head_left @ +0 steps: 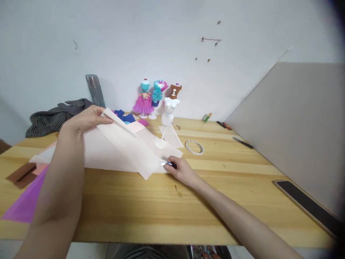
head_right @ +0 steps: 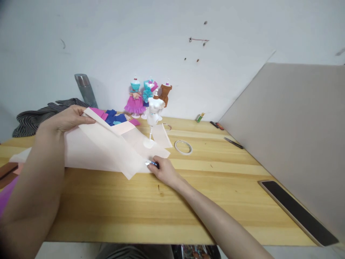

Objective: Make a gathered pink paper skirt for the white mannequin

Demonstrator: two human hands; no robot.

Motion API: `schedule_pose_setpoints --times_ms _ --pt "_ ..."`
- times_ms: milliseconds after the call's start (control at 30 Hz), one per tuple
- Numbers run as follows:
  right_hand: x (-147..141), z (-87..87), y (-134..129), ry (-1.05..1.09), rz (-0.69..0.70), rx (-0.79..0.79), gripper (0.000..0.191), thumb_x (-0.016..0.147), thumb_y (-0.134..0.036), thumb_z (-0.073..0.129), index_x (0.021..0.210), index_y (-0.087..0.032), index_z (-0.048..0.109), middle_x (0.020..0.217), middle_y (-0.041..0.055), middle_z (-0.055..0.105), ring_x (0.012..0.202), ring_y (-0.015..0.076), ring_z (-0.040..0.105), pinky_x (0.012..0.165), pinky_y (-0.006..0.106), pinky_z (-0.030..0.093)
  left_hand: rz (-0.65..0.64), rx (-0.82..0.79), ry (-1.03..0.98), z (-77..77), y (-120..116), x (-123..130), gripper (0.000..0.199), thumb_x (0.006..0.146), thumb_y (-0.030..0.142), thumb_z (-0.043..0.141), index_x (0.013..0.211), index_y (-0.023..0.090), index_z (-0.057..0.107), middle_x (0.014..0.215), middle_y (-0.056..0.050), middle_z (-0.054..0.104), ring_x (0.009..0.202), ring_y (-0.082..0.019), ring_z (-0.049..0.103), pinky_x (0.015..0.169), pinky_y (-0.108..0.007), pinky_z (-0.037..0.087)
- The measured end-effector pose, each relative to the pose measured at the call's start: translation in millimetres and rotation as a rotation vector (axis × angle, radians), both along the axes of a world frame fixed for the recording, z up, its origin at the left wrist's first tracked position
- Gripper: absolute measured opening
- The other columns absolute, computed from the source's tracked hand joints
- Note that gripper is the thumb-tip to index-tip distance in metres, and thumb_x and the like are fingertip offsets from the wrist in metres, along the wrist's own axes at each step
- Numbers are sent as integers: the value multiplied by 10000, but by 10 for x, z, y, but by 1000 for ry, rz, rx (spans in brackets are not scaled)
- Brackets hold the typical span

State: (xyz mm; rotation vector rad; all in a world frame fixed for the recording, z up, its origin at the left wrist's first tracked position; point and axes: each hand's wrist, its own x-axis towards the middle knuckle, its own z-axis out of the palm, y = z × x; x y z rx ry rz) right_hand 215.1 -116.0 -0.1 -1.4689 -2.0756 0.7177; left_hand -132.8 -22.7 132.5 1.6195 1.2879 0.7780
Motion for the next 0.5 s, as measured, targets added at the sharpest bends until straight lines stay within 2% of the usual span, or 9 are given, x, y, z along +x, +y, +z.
schedule_pose_setpoints --times_ms 167,367,500 --pt "-33 -37 107 94 7 -26 233 808 -364 511 669 -180 482 601 -41 436 605 115 405 549 231 291 -15 24 12 -21 26 -7 243 667 276 739 873 151 709 789 -32 754 674 -178 667 627 -277 527" --pt "-153 76 139 129 39 22 187 809 -324 504 688 -183 482 631 -40 438 623 115 405 555 230 292 -16 62 77 -44 67 -12 356 621 338 736 943 186 732 841 -42 752 737 -198 679 666 -263 523" --pt "-220 93 123 131 48 64 83 758 -245 535 718 -181 500 653 -39 468 628 116 420 575 232 318 -23 54 54 -65 75 -31 352 626 333 726 949 194 737 860 -44 746 752 -205 680 695 -282 526"
